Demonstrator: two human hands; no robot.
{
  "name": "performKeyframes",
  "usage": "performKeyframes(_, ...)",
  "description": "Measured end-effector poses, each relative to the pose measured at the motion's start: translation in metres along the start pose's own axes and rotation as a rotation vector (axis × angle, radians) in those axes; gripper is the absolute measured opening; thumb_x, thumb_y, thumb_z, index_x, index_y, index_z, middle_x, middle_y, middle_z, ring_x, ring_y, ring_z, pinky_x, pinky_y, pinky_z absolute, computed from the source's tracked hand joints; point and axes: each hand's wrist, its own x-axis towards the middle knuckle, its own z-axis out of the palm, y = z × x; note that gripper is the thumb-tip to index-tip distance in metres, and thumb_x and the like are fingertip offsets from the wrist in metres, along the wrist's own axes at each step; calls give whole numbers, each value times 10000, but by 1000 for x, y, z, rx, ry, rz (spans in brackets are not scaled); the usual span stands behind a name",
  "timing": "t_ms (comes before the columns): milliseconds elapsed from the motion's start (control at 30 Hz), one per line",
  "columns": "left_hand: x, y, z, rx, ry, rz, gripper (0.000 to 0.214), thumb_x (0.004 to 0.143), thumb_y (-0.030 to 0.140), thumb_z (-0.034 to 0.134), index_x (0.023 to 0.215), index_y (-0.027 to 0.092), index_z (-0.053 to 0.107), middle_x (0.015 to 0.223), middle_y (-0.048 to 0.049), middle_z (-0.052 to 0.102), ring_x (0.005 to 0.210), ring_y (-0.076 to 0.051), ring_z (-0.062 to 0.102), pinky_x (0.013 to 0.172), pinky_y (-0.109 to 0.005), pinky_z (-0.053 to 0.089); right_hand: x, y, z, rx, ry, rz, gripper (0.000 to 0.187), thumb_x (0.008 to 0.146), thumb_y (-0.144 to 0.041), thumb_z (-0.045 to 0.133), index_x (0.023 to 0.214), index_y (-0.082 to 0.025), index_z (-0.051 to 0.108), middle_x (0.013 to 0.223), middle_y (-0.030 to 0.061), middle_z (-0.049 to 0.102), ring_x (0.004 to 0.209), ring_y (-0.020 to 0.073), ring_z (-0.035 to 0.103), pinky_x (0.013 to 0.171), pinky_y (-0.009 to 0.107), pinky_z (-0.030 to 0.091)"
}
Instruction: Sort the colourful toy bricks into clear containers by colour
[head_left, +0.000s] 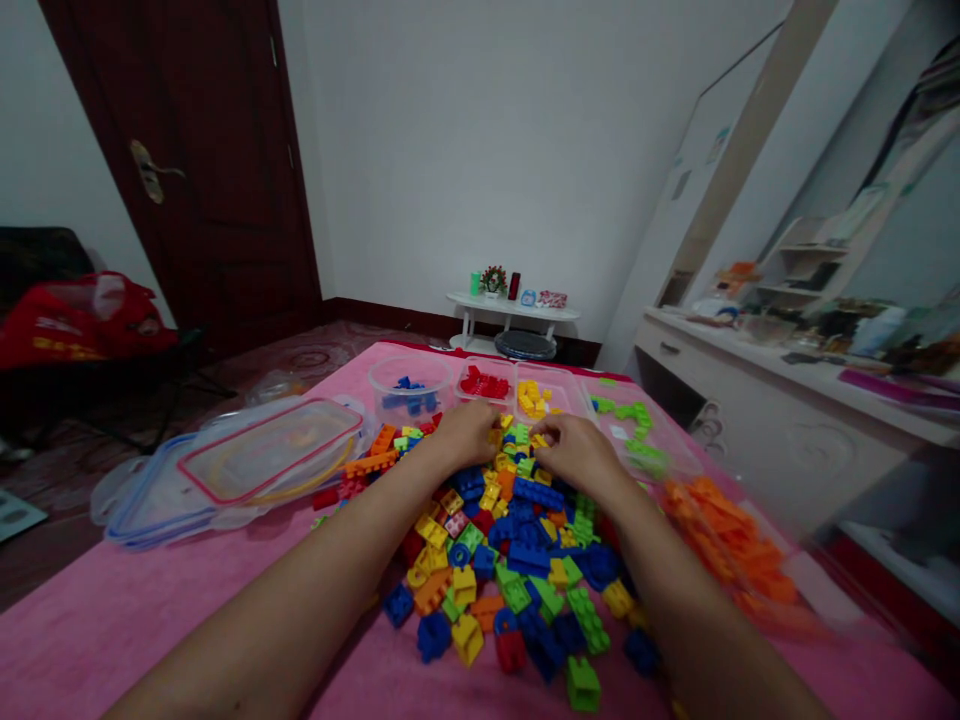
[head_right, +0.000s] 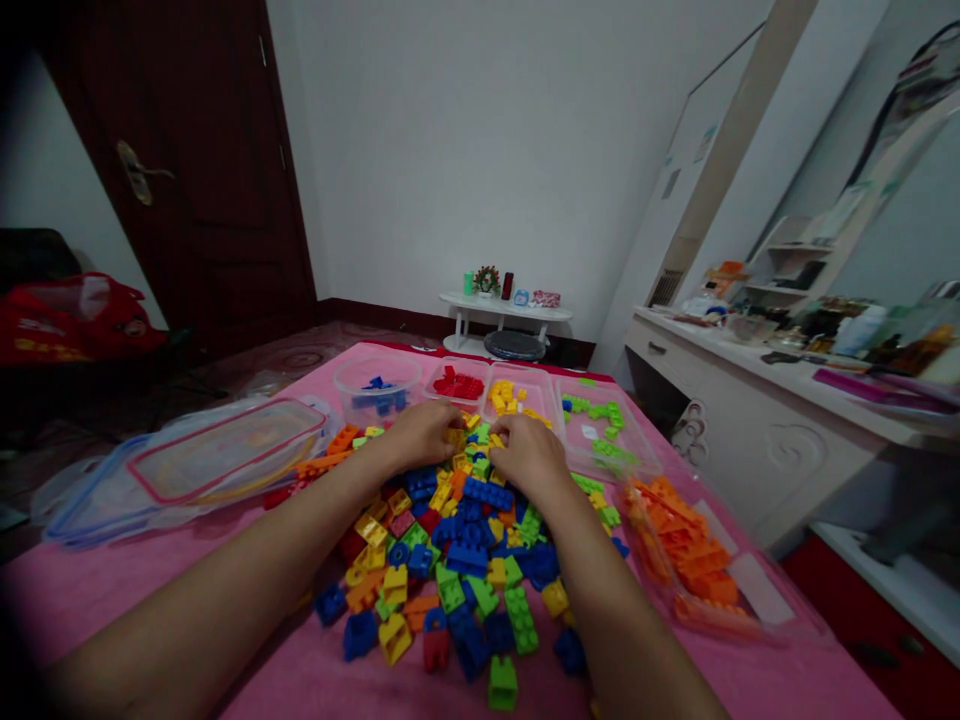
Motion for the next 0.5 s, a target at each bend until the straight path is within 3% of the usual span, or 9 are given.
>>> performKeyframes(167,0,2,-3,18,-54,71,306,707,171,552,978,227,684,935,-77,703,871,-231,640,680,-280,457,-4,-11,2,44,-16,-160,247,645,-146,542,852,-193,669,753,18,635,709,144,536,595,232,324)
performKeyframes(400,1,4,-14,9,-14,65,285,670,145,580,913,221,707,936,-58,700,871,-211,627,693,-260,447,-11,-5,-11,-18,-281,-179,187,590,-146,585,760,-200,639,727,8,634,652,141,535,550,228,311)
performKeyframes(500,1,-3,-30,-16,46,34,251,647,159,595,862,216,711,899,-50,697,809,-200,618,650,-253,428,-11,-8,-17,-33,-208,-152,192,607,-153,594,783,-203,654,777,19,654,718,160,565,601,233,343)
